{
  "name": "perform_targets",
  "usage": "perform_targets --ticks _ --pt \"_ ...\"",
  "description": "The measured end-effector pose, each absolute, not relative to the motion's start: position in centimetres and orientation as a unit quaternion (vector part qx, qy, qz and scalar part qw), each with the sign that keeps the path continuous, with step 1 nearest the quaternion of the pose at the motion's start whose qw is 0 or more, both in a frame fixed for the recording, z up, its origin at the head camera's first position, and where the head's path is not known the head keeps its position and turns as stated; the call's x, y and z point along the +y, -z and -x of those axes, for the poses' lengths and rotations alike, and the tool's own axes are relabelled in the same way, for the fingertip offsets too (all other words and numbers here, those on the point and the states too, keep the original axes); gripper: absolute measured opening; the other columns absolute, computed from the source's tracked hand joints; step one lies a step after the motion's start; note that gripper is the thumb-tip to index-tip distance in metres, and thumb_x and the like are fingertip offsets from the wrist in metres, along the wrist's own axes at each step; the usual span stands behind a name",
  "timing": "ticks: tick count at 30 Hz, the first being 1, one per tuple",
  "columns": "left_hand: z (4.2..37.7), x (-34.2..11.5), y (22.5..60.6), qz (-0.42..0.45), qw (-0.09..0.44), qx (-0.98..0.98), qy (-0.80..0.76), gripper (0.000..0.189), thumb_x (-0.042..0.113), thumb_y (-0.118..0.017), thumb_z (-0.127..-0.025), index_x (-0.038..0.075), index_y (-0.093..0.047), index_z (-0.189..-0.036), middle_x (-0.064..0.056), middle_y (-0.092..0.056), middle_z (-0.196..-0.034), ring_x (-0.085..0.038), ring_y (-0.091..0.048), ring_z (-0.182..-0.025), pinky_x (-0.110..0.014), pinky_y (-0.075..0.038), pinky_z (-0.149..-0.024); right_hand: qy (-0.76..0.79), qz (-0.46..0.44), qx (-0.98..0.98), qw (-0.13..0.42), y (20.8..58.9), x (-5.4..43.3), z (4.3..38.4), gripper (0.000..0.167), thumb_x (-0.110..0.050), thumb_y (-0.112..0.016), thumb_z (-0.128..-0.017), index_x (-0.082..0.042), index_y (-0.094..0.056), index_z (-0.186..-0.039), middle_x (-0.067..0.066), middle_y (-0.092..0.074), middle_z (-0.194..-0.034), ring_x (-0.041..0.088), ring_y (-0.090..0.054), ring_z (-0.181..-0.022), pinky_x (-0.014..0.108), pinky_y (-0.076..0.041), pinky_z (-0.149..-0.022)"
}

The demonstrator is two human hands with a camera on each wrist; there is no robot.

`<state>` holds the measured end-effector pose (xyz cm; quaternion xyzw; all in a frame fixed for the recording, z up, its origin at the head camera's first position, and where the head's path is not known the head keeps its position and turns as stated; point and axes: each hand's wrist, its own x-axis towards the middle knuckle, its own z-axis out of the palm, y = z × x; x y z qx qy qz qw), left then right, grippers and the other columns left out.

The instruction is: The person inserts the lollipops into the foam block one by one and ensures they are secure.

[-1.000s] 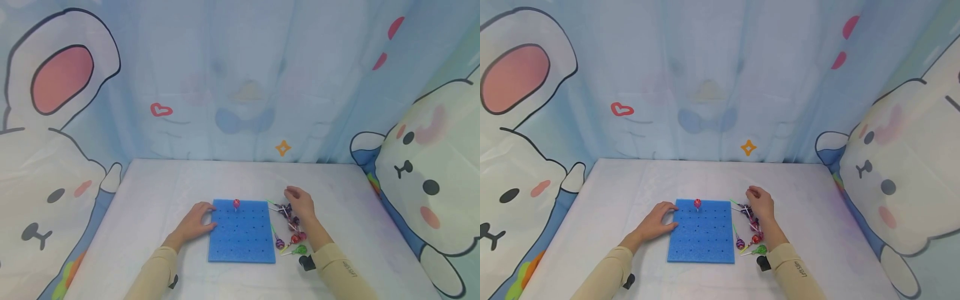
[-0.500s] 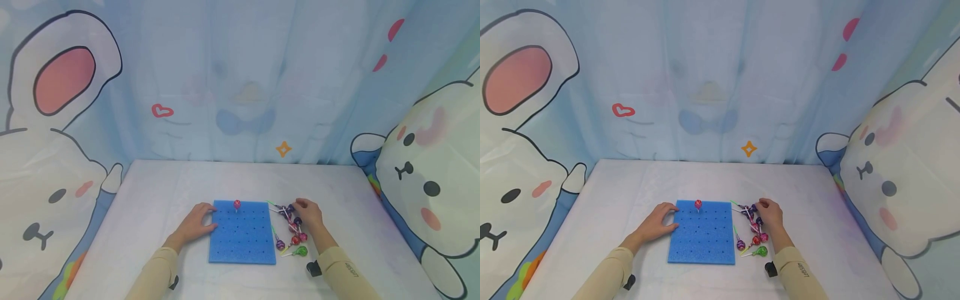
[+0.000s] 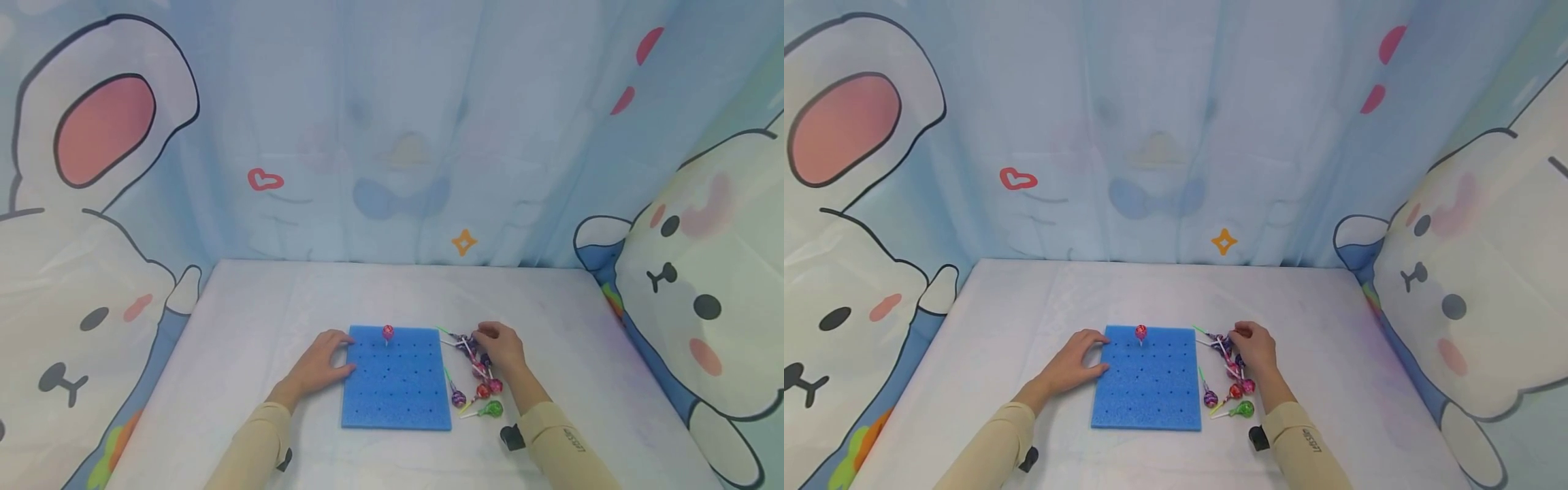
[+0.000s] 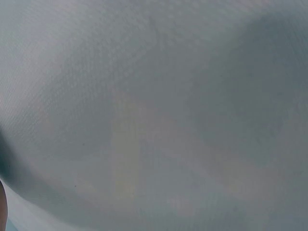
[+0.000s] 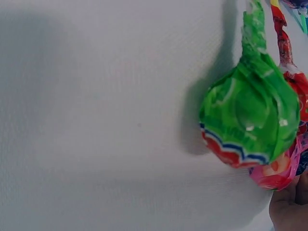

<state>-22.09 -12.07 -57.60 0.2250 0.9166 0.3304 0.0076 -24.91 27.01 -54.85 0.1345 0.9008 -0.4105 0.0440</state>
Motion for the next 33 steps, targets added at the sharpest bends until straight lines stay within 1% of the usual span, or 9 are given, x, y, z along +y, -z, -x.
perform_targets --ticks 7,9,11,15,20,22,25,27,33 --pt "22.2 -12.1 57.6 -0.225 0.007 0.917 -0.329 0.045 0.034 -0.071 -0.087 0.015 -0.057 -0.126 -0.004 -0.054 -0.131 -0.025 -0.044 -0.131 -0.043 -0.035 -0.112 0.451 -0.156 0.879 0.019 53.8 26.7 25.3 0.046 -0.025 -0.058 -0.098 -0.002 -0.050 -0.137 0.021 -0.050 -0.137 0.037 -0.053 -0.122 0.044 -0.050 -0.097" --pt "22.2 -12.1 57.6 -0.224 0.008 0.917 -0.330 0.045 0.033 -0.071 -0.087 0.015 -0.057 -0.126 -0.004 -0.054 -0.132 -0.025 -0.044 -0.131 -0.043 -0.035 -0.112 0.463 -0.152 0.873 0.005 54.9 27.3 26.1 0.050 -0.030 -0.059 -0.098 -0.005 -0.048 -0.139 0.020 -0.050 -0.138 0.035 -0.056 -0.119 0.043 -0.053 -0.093" --pt "22.2 -12.1 57.6 -0.223 0.010 0.917 -0.331 0.045 0.033 -0.071 -0.087 0.016 -0.057 -0.126 -0.004 -0.054 -0.132 -0.025 -0.044 -0.131 -0.043 -0.035 -0.112 0.472 -0.146 0.869 -0.010 56.2 27.8 26.9 0.057 -0.039 -0.060 -0.096 -0.007 -0.047 -0.141 0.019 -0.050 -0.137 0.034 -0.057 -0.119 0.048 -0.050 -0.096" --pt "22.2 -12.1 57.8 -0.224 0.007 0.916 -0.332 0.045 0.034 -0.071 -0.087 0.016 -0.057 -0.126 -0.004 -0.054 -0.132 -0.025 -0.044 -0.131 -0.044 -0.036 -0.111 0.482 -0.145 0.863 -0.034 56.0 27.2 26.9 0.068 -0.055 -0.062 -0.089 -0.012 -0.050 -0.140 0.013 -0.055 -0.133 0.030 -0.055 -0.121 0.047 -0.050 -0.097" --pt "22.3 -12.1 57.8 -0.229 0.004 0.915 -0.331 0.045 0.035 -0.070 -0.087 0.016 -0.057 -0.126 -0.004 -0.054 -0.132 -0.025 -0.045 -0.130 -0.044 -0.036 -0.111 0.554 -0.156 0.818 -0.027 52.7 25.2 25.5 0.057 -0.044 -0.065 -0.092 -0.010 -0.053 -0.136 0.013 -0.055 -0.134 0.029 -0.053 -0.124 0.045 -0.044 -0.105" --pt "22.2 -12.1 57.7 -0.230 0.005 0.915 -0.332 0.045 0.034 -0.070 -0.087 0.015 -0.057 -0.126 -0.004 -0.054 -0.132 -0.025 -0.045 -0.130 -0.044 -0.037 -0.111 0.587 -0.152 0.795 -0.016 51.9 24.7 25.2 0.054 -0.036 -0.065 -0.094 -0.008 -0.052 -0.138 0.013 -0.054 -0.134 0.029 -0.054 -0.124 0.040 -0.043 -0.106" --pt "22.2 -12.1 57.6 -0.229 0.007 0.915 -0.332 0.045 0.033 -0.071 -0.087 0.015 -0.058 -0.126 -0.005 -0.054 -0.132 -0.026 -0.044 -0.130 -0.044 -0.036 -0.111 0.621 -0.139 0.772 -0.006 51.4 24.1 25.1 0.051 -0.030 -0.064 -0.096 -0.006 -0.050 -0.139 0.013 -0.054 -0.135 0.025 -0.056 -0.123 0.029 -0.047 -0.100" --pt "22.2 -12.1 57.4 -0.229 0.006 0.916 -0.330 0.045 0.032 -0.071 -0.087 0.015 -0.058 -0.126 -0.005 -0.054 -0.132 -0.026 -0.044 -0.130 -0.044 -0.035 -0.111 0.631 -0.120 0.766 -0.004 51.3 23.7 25.2 0.050 -0.025 -0.064 -0.096 -0.005 -0.049 -0.138 0.015 -0.054 -0.135 0.025 -0.055 -0.123 0.026 -0.049 -0.097" --pt "22.1 -12.1 57.3 -0.231 0.007 0.916 -0.330 0.045 0.032 -0.071 -0.087 0.015 -0.058 -0.126 -0.006 -0.054 -0.131 -0.026 -0.044 -0.130 -0.043 -0.035 -0.112 0.616 -0.065 0.785 0.009 51.1 22.2 24.9 0.042 -0.021 -0.066 -0.094 -0.008 -0.053 -0.132 0.013 -0.056 -0.134 0.025 -0.054 -0.123 0.038 -0.045 -0.103"
